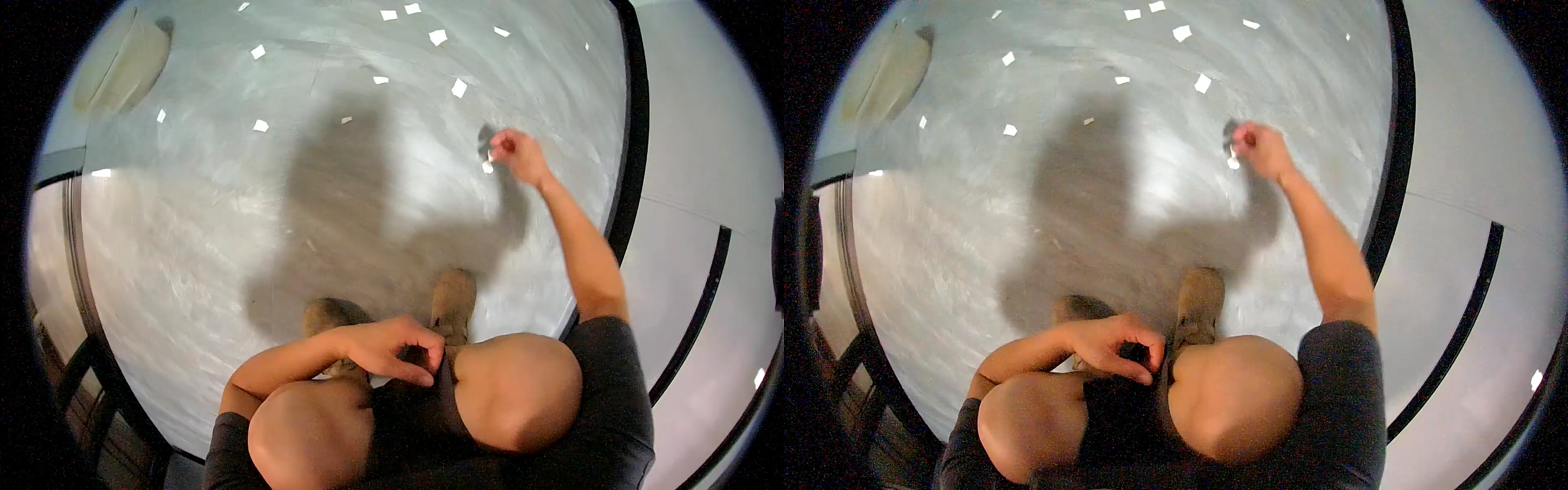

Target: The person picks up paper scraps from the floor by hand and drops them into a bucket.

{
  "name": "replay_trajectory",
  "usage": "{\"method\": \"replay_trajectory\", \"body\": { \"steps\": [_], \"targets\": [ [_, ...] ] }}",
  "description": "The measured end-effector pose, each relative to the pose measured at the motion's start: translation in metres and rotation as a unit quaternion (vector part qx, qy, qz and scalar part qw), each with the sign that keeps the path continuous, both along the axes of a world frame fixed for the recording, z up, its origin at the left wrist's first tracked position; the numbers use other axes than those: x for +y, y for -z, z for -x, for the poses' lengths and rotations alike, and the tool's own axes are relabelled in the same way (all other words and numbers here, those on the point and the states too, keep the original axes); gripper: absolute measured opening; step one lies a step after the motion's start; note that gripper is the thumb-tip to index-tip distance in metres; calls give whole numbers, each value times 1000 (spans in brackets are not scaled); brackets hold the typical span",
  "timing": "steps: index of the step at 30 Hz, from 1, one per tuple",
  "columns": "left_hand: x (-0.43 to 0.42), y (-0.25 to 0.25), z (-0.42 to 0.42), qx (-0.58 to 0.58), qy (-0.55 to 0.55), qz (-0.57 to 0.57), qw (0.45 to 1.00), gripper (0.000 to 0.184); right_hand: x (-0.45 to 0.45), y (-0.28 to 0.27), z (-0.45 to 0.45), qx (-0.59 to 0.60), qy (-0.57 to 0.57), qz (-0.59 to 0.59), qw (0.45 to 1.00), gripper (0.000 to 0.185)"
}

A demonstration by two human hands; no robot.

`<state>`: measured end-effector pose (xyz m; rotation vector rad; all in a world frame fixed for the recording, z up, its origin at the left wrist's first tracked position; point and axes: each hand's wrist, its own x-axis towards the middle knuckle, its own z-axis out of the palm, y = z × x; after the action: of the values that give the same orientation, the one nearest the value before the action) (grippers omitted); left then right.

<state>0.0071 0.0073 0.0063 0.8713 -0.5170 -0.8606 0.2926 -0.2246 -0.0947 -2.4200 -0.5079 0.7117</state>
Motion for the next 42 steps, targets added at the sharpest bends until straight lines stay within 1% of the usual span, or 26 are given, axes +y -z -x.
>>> {"method": "replay_trajectory", "body": {
  "steps": [3,6,9,13,14,15,16,17,18,19,20,23,24,27,28,31,32,33,36,39,41,42],
  "targets": [
    [4,0,0,-4,-19,1,1000,15,-3,3,44,-65,14,85,994,21],
    [5,7,5,-31,-59,-1,998,14,-12,22,56,-46,52,32,997,23],
    [8,10,3,-17,-46,-5,999,15,-8,29,51,-90,43,30,994,20],
    [0,2,4,-16,-45,11,999,14,-12,34,49,-94,30,31,995,12],
    [-3,1,1,-22,-55,14,998,14,-18,44,43,-129,5,7,992,9],
    [-3,0,2,-26,-67,9,997,14,-17,45,41,-120,-4,20,993,6],
    [-3,-2,4,-22,-71,8,997,14,-10,32,41,-154,-36,14,987,6],
    [-5,-3,5,-22,-76,9,997,14,-13,36,39,-182,-50,19,982,5],
    [-5,-6,7,-22,-80,13,996,14,-9,29,41,-167,-39,4,985,5],
    [-5,-8,8,-18,-91,16,996,14,-7,21,41,-200,-73,21,977,5],
    [-3,-10,10,-18,-102,18,994,14,-6,24,41,-205,-42,12,978,3],
    [-3,-2,14,-23,-116,26,993,16,17,7,36,-110,79,-7,991,3],
    [-4,4,14,-28,-117,29,992,16,16,19,23,-102,68,-70,990,4],
    [-8,-1,13,-20,-113,18,993,17,42,24,-31,-24,-47,-183,982,4],
    [-7,1,15,-21,-113,6,993,17,65,17,-52,-29,-69,-178,981,4],
    [-18,15,14,-60,-129,42,989,18,162,-36,-89,-66,-126,-158,977,8],
    [-17,15,12,-77,-121,34,989,19,198,-54,-91,-92,-167,-117,975,10],
    [-18,14,12,-69,-109,39,991,19,230,-65,-84,-114,-207,-77,969,12],
    [-39,12,15,-52,-91,54,993,20,305,-67,-38,-24,-309,-73,948,14],
    [-45,13,19,-85,-111,57,989,20,341,-48,23,-76,-325,-150,931,14],
    [-36,12,25,-82,-122,45,988,19,341,-35,42,-56,-303,-171,936,14],
    [-23,1,23,-81,-134,35,987,18,344,-30,41,-43,-296,-173,938,14]
  ]
}}
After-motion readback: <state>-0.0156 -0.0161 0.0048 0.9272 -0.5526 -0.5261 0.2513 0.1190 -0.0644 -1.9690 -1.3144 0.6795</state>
